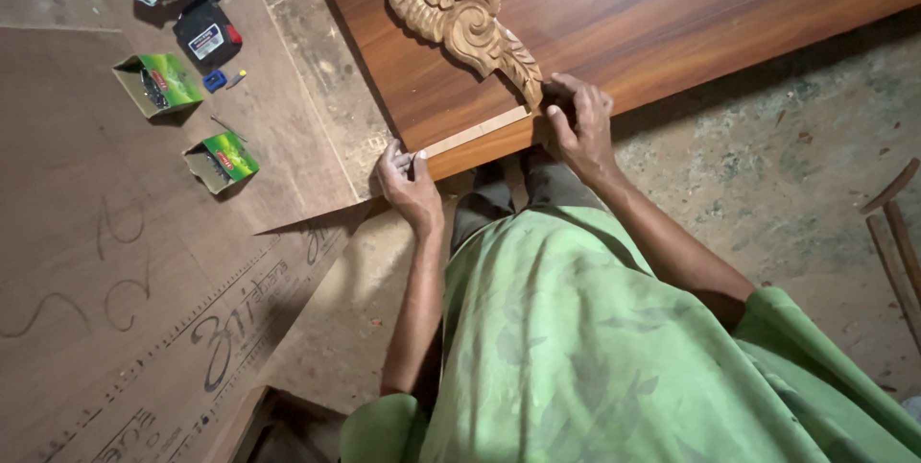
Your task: The person positions a carved wooden ornament on a large wooden panel and uses a hammer to drive nails into it, securing the piece. The person then picks up a wooden stick from the floor.
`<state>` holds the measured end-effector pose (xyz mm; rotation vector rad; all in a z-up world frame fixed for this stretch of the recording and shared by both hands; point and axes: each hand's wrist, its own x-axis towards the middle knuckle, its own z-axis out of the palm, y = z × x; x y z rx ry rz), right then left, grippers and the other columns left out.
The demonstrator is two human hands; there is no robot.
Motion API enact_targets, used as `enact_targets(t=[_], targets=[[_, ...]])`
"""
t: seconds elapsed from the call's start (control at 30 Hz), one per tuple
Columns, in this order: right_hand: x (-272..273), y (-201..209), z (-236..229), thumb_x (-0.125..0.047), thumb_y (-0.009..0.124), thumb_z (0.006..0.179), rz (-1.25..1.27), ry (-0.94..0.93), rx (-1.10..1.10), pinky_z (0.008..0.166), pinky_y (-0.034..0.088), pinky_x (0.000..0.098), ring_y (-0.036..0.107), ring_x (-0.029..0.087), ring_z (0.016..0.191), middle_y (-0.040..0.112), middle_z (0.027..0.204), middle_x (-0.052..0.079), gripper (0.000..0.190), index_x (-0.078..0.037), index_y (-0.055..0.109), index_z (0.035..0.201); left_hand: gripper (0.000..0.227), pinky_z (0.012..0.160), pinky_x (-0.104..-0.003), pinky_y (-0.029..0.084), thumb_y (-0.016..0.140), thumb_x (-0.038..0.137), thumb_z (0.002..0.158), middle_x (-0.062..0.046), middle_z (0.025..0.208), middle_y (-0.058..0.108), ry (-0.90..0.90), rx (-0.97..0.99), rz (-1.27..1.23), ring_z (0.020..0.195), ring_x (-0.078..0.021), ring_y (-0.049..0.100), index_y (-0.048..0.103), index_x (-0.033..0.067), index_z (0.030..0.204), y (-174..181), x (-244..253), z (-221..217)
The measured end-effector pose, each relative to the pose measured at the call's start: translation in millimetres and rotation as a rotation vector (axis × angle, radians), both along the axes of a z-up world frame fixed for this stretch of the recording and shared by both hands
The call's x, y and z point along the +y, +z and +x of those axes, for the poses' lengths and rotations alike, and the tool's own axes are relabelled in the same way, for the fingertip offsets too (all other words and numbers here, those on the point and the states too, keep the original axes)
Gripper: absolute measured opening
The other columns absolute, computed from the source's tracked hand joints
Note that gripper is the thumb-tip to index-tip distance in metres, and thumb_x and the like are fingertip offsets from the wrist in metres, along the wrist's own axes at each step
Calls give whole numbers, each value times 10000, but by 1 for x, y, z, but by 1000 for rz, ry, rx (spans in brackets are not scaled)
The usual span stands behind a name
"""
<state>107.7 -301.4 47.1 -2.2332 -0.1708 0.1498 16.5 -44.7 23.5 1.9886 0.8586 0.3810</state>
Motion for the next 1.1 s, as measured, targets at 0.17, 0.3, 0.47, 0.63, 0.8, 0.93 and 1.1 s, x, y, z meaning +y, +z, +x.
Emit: enact_targets(t=[0.17,0.3,0.47,0.63,0.8,0.93,1.1], targets=[[0,1,-2,-166,647,995,31,-16,-44,1130,333,466,553,305,1245,639,1290,127,434,-50,554,1403,514,840,-352,555,758,4,880,-103,988,666,38,-2,-33,873,-201,647,563,1,1356,-5,-1,0],[1,3,-14,-166,693,1012,-53,-4,-83,1094,366,468,578,293,1207,654,1251,95,291,-85,629,1284,515,844,-349,565,746,15,895,-111,987,692,64,-20,-117,872,-197,666,548,0,1371,-6,-1,-2],[6,3,-23,-194,753,951,-200,60,-186,1024,342,484,547,303,1146,621,1155,104,282,-107,711,1215,494,807,-349,572,759,22,886,-111,940,706,63,8,-77,831,-198,672,585,7,1347,-2,-2,0],[9,-2,-25,-197,772,940,-245,79,-180,1026,320,487,527,298,1132,618,1141,98,245,-126,751,1173,478,795,-349,566,766,24,890,-103,932,702,59,26,-72,811,-191,666,590,12,1334,3,-2,1],[7,-5,-27,-177,789,928,-236,79,-194,1040,316,483,534,289,1146,623,1147,87,241,-118,763,1160,464,805,-337,562,768,20,889,-96,942,681,36,5,-37,828,-185,651,599,5,1321,5,-3,-1],[7,-5,-27,-173,805,921,-240,81,-173,1023,312,477,533,278,1118,622,1121,83,244,-114,767,1155,464,823,-329,566,764,20,901,-92,966,676,38,-23,-86,858,-175,640,596,-4,1333,5,-4,-1],[8,-1,-25,-155,794,931,-240,88,-167,1031,310,466,536,273,1122,624,1126,79,250,-120,764,1177,480,827,-326,566,757,28,900,-86,970,684,59,2,-121,862,-166,653,583,1,1347,5,-5,0]])
